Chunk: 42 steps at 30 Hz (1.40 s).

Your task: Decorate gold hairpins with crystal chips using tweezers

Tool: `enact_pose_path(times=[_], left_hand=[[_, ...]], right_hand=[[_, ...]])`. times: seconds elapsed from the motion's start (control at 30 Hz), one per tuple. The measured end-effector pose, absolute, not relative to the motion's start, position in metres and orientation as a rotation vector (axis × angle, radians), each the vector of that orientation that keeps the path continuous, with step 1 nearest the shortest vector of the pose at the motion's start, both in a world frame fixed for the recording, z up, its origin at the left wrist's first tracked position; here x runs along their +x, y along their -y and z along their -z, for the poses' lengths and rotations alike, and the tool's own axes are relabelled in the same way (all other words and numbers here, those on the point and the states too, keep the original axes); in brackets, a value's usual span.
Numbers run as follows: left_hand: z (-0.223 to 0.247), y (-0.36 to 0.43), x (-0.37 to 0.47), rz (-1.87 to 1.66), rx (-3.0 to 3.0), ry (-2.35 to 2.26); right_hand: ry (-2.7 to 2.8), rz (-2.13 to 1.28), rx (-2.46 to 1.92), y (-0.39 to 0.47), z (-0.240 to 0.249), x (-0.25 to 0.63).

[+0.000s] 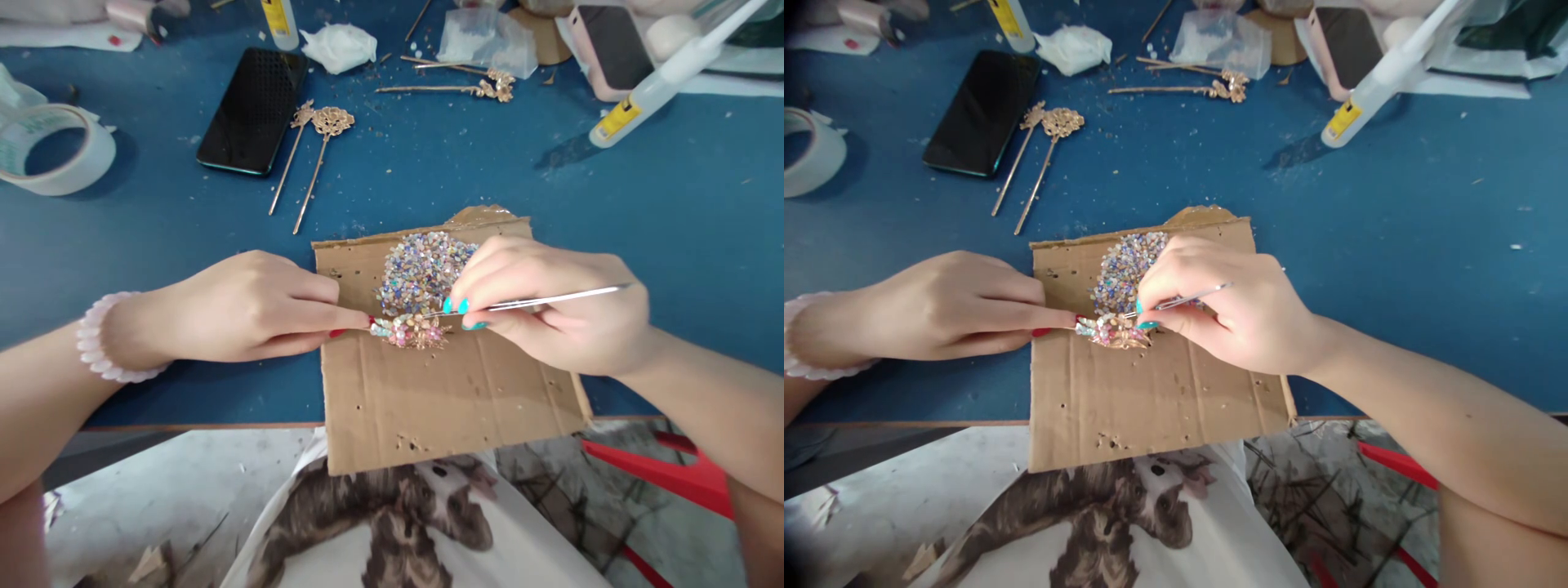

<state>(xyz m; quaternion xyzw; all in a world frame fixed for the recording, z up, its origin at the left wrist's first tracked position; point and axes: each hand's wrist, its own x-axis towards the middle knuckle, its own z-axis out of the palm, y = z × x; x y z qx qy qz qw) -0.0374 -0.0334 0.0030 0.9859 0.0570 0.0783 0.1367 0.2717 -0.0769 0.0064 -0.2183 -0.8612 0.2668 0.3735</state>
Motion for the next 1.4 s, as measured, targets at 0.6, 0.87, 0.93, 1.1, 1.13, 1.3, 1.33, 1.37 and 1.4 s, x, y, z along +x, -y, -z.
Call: enact_pose_path(times=[0.6, 0.87, 0.93, 1.1, 1.13, 1.3, 1.33, 1.37, 1.4], left_hand=[[-0.0061, 0.0345, -0.0381, -0.199, 2.837, -0.182], [-0.0054, 0.0336, -0.0363, -0.199, 2.838, -0.174], [-0.0053, 0.0334, -0.0365, -0.196, 2.839, -0.177], [-0.0046, 0.0339, -0.0367, -0.204, 2.841, -0.171], [-0.0043, 0.034, -0.0365, -0.207, 2.842, -0.167], [-0.0032, 0.0334, -0.0349, -0.227, 2.843, -0.164], [-0.0033, 0.0333, -0.0349, -0.227, 2.844, -0.163], [-0.0036, 0.0332, -0.0349, -0.226, 2.846, -0.163], [-0.0041, 0.0332, -0.035, -0.225, 2.848, -0.164]], right_hand=[[2.226, -0.689, -0.554, 0.0766, -0.008, 0.2721], [2.227, -0.691, -0.56, 0.0767, -0.0082, 0.2721], [2.226, -0.692, -0.565, 0.0768, -0.0093, 0.2722], [2.249, -0.685, -0.574, 0.0773, -0.0102, 0.2727], [2.247, -0.689, -0.57, 0.0774, -0.0099, 0.2727], [2.221, -0.711, -0.56, 0.0779, -0.0088, 0.2715], [2.216, -0.706, -0.569, 0.078, -0.0093, 0.2715], [2.212, -0.703, -0.583, 0.0778, -0.0099, 0.2719], [2.198, -0.695, -0.59, 0.0772, -0.0107, 0.273]])
